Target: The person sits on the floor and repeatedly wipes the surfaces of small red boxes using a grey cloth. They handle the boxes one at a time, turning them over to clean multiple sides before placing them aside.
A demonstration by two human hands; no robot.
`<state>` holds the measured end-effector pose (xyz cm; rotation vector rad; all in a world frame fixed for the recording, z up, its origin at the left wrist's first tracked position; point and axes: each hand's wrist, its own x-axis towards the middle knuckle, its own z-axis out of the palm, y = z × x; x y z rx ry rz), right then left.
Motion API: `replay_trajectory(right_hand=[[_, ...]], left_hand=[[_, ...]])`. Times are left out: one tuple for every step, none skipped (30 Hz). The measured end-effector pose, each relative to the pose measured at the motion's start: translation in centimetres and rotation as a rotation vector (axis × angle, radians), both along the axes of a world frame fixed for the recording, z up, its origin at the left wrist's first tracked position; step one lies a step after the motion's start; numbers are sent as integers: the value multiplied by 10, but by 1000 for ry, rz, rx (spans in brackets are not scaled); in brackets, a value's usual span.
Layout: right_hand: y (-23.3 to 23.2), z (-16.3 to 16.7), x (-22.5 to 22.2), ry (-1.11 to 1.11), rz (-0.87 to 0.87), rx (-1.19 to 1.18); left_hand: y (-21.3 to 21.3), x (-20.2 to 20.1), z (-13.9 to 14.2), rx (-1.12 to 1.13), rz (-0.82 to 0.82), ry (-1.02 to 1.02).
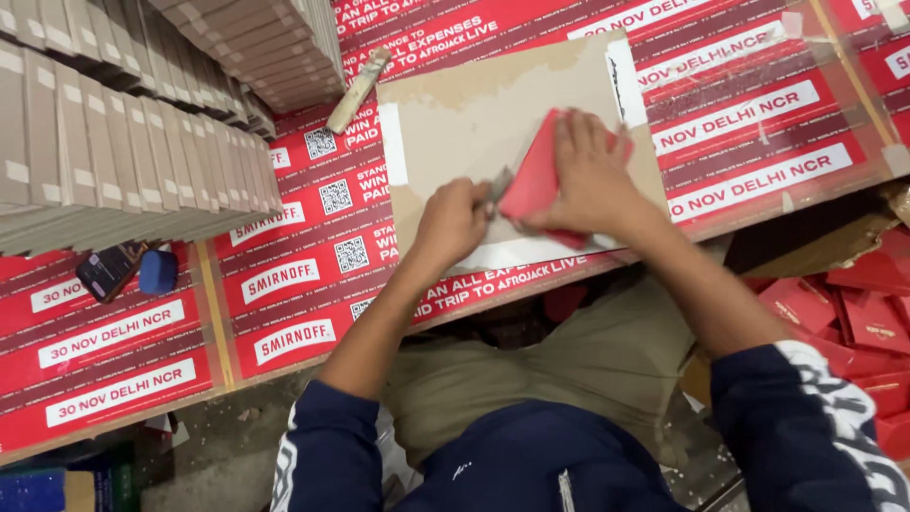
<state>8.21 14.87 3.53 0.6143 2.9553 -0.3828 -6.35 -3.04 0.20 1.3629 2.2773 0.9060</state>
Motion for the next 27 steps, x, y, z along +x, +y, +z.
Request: replay_trajectory(right_hand=[[9,3,-1,21,148,6],[16,6,0,30,229,6],[23,9,3,38,307,2],[26,11,5,50,383,-1],[28,13,7,-5,326,30],[29,14,10,-61,273,64],[28,15,12,-122,223,97],[27,14,13,-49,220,18],[26,14,14,24,215,-59],[25,13,15,98,207,-135],[25,12,15,110,212,-139],[25,10,15,125,216,-143],[26,10,15,138,216,-148],[26,9,16,132,211,-142],[27,9,15,130,204,-137],[28,8,16,130,194,-137],[28,8,16,123,189,-141],[29,8,16,115,190,-144],[30,8,15,110,192,-141],[31,8,15,96,204,-145],[33,8,15,80,215,-151],[35,7,15,66,226,-156],[37,6,15,45,248,-141],[39,4,15,18,272,-131],[42,3,16,-11,299,-121],[44,1,16,33,297,-191],[47,-1,18,76,291,-257]], left_hand=[[-6,-3,4,-10,-43,-68],[-11,-6,8,-22,-84,-140],[-13,-10,13,53,-45,-83],[-12,-14,17,127,-11,-22],[-9,-17,20,208,25,43],[-1,-20,22,269,13,82],[11,-20,22,328,5,116],[24,-18,20,386,0,144],[38,-16,16,381,-15,212],[52,-14,12,376,-29,281],[62,-14,8,372,-45,353],[69,-14,3,392,-62,385],[72,-12,-1,411,-82,414],[72,-9,-4,431,-104,441],[67,-6,-5,426,-106,424],[57,1,-5,418,-111,406],[44,10,-5,407,-115,386],[28,21,-3,386,-161,363],[11,33,-1,369,-206,344],[-7,46,2,297,-235,276],[-20,55,4,223,-263,206],[-31,58,5,207,-281,187],[-40,61,5,188,-299,167],[-42,60,5,166,-315,139],[-41,56,3,166,-311,137],[-33,45,1,168,-309,139],[-20,32,-2,174,-310,141]])
